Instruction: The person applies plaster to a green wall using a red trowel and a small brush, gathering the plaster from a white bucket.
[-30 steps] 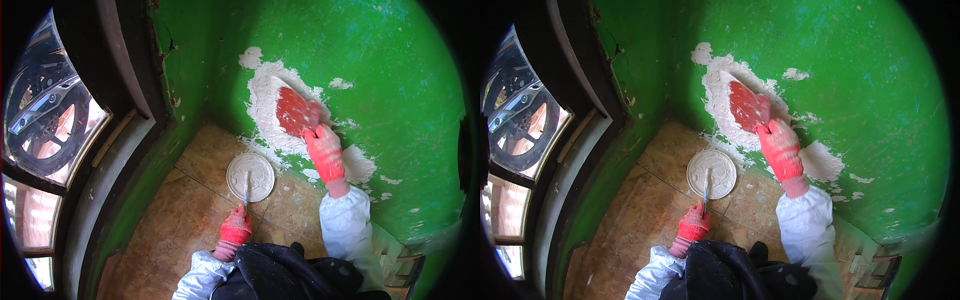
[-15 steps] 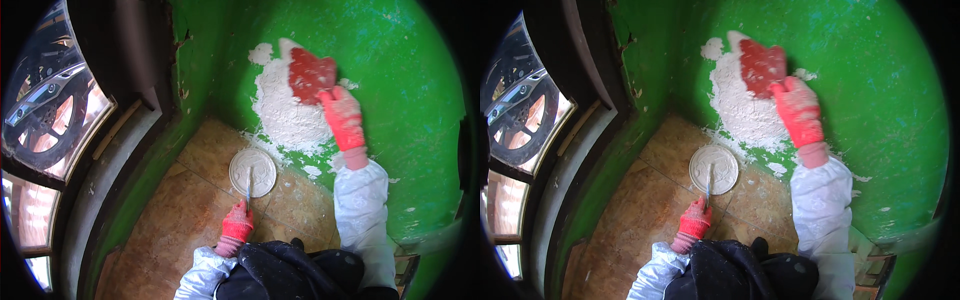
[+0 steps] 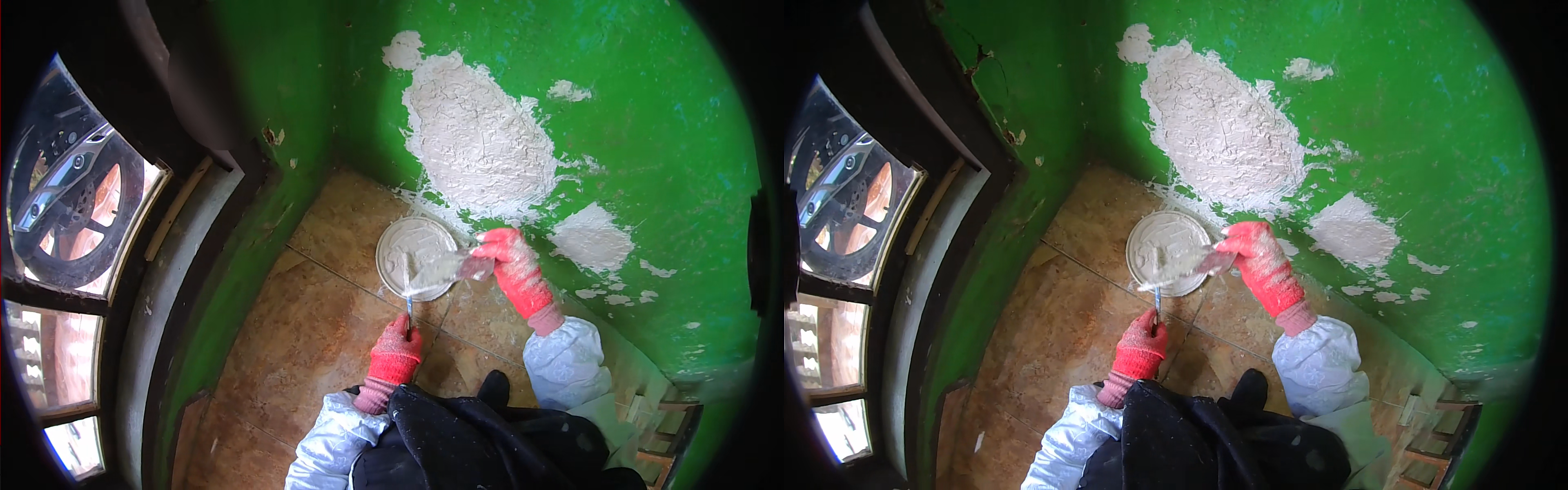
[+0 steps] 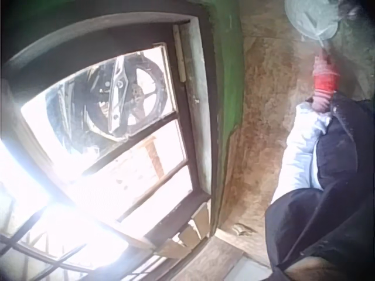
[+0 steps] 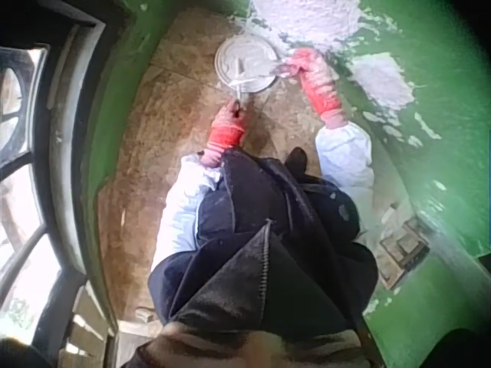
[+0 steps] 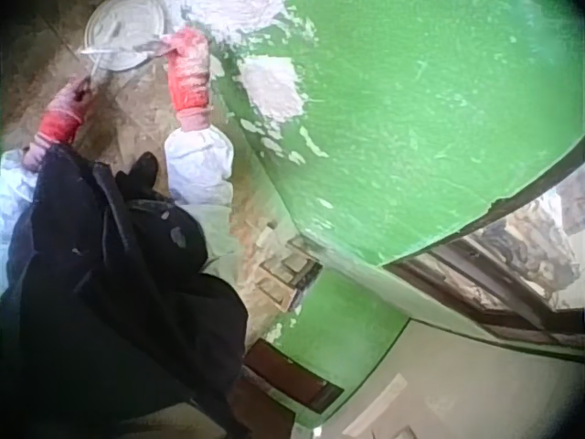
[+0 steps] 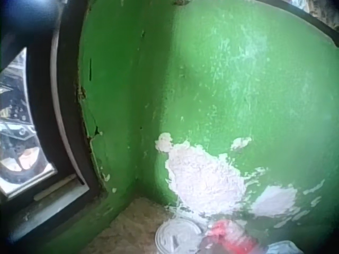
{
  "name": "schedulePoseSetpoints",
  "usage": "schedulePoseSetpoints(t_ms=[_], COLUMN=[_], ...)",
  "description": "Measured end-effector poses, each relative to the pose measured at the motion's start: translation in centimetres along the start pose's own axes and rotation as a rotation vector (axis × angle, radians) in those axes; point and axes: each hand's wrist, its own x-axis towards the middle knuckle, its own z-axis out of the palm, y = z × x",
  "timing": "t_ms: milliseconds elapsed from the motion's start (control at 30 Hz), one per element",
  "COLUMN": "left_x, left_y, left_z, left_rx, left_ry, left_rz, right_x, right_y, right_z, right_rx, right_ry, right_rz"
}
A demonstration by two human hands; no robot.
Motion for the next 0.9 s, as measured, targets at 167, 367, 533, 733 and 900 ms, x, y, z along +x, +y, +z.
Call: schedulePoseSetpoints(t_ms=[167, 367, 533, 733, 900], left_x=[1.1, 1.2, 0.9, 0.7, 0.7], left_y=[-3.0, -3.4, -1.1, -1.1, -0.8], left_z=[2.0, 2.8, 1.5, 2.7, 3.4], left_rx=[-0.193, -0.334, -0.264, -0.295, -0.092], left_ry=[-0.180, -0.122, -0.228, -0.180, -0.204], left_rz=[-0.043, 0.023, -0.130, -0.093, -0.101], right_x=[-2.5, -1.1, -1.3, -5.0, -5.4], right_y=[2.3, 0.2, 0.4, 2.7, 1.1], right_z=[0.7, 1.7, 1.4, 3.8, 5.2], right_rx=[-0.013, -0.006, -0.076, -0.333, 0.969], right_ry=[-0.093, -0.018, -0.113, 0.189, 0.395], right_rz=[0.083, 0.517, 0.725, 0.121, 0.839])
